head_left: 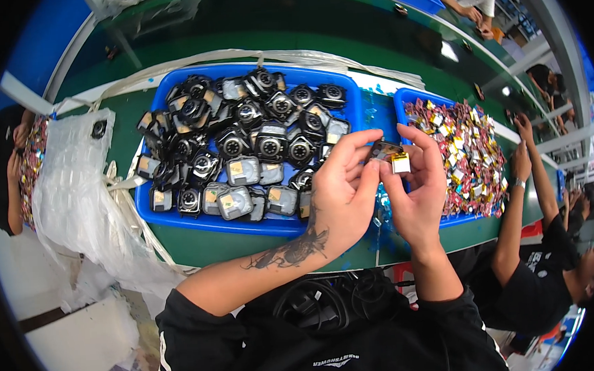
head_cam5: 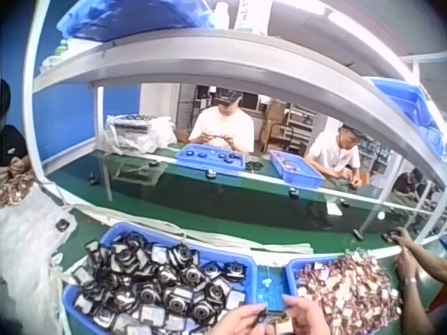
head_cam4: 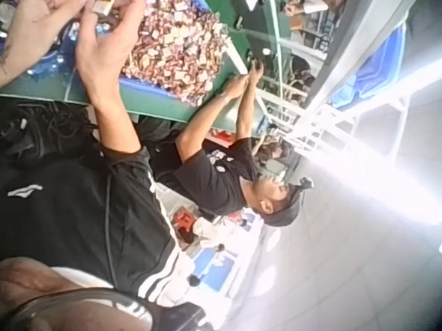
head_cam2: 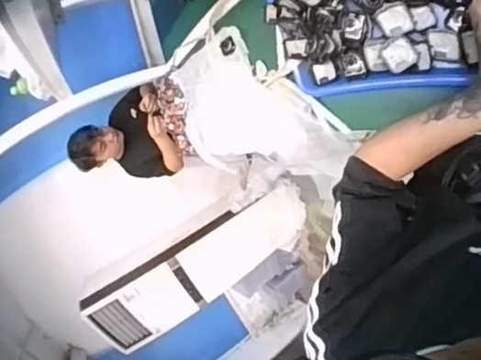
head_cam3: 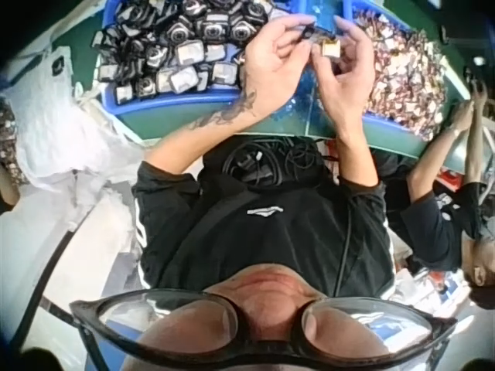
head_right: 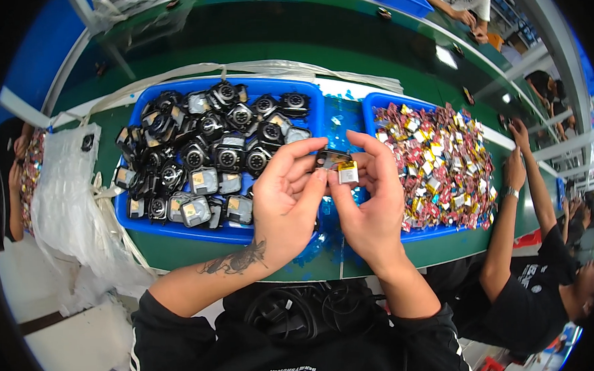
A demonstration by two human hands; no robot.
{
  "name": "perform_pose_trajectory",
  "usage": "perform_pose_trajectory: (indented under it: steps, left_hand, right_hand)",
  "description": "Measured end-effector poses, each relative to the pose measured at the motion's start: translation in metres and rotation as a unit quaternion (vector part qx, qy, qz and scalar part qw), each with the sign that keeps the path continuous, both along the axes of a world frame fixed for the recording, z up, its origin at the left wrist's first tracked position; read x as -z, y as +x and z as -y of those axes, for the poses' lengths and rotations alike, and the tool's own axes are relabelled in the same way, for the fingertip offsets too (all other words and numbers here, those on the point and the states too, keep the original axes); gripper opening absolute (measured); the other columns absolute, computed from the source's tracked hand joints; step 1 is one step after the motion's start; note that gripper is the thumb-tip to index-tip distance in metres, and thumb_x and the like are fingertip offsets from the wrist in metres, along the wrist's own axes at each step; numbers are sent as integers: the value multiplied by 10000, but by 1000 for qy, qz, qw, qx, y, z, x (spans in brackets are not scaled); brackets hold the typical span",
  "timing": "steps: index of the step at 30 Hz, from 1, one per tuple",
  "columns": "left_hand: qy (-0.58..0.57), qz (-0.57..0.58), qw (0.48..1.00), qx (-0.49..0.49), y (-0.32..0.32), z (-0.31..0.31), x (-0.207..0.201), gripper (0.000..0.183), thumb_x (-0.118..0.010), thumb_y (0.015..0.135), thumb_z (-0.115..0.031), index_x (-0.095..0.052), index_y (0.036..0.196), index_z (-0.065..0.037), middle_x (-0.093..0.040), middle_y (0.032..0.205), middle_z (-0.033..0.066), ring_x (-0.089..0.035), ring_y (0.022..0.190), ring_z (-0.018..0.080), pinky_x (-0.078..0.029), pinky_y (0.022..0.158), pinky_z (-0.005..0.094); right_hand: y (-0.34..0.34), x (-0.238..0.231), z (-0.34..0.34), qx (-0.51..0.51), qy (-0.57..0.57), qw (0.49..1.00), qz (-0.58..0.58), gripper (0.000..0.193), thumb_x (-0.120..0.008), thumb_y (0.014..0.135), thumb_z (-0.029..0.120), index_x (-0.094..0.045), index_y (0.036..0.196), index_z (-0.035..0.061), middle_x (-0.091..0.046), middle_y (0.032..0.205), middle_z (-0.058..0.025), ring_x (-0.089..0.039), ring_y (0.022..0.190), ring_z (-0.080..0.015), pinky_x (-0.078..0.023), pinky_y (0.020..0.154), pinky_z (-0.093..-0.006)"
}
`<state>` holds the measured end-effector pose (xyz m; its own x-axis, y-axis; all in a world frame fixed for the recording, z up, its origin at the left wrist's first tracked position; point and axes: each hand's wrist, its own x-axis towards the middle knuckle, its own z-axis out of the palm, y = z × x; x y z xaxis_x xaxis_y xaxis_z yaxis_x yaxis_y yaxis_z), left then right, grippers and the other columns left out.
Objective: Manually assemble small electronic components, specifically attaching battery-like parts to small housing units.
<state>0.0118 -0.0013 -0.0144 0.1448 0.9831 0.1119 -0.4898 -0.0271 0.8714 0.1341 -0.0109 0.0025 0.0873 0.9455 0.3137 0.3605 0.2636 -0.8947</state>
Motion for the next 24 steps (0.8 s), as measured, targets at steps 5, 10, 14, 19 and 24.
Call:
perform_pose_trajectory:
  steps: [5,10,14,19,24]
  left_hand:
    - [-39,18,999,-18,-3,-2,2,535,-500,945,40,-299,1437,-21,-518,1307,194,-607,1068,162,-509,856,252]
    - [120,-143,976,-109,-2,5,-3,613,-588,894,24,-303,1436,-15,-475,1347,199,-592,1111,253,-505,843,307]
    - [242,-184,947,-102,-7,8,-7,401,-601,867,37,-523,1260,26,-633,1088,160,-629,928,214,-517,764,302]
    - [340,-226,902,-144,-10,4,-11,358,-641,811,34,-587,1164,15,-667,932,116,-614,814,244,-501,725,326]
    - [390,-226,883,-130,-8,6,-6,376,-667,790,39,-592,1157,9,-665,934,116,-634,843,275,-516,728,348]
  right_hand:
    - [4,-22,-22,-67,-86,994,-30,520,-637,842,-84,-434,1314,-3,-655,989,-112,-659,889,-151,-542,785,-254]
    - [43,-37,-165,-98,-125,977,141,518,-698,848,80,-466,1302,-17,-695,884,-90,-657,860,-136,-508,746,-236]
    - [58,5,-268,-10,-241,961,133,553,-835,719,116,-581,1195,-5,-672,963,-111,-660,846,-182,-555,706,-288]
    - [79,20,-287,-14,-294,942,164,533,-805,723,65,-590,1206,0,-645,1058,-106,-656,911,-204,-568,729,-299]
    - [89,3,-285,57,-239,967,74,324,-705,807,73,-642,1120,19,-653,1006,-77,-640,895,-190,-540,672,-290]
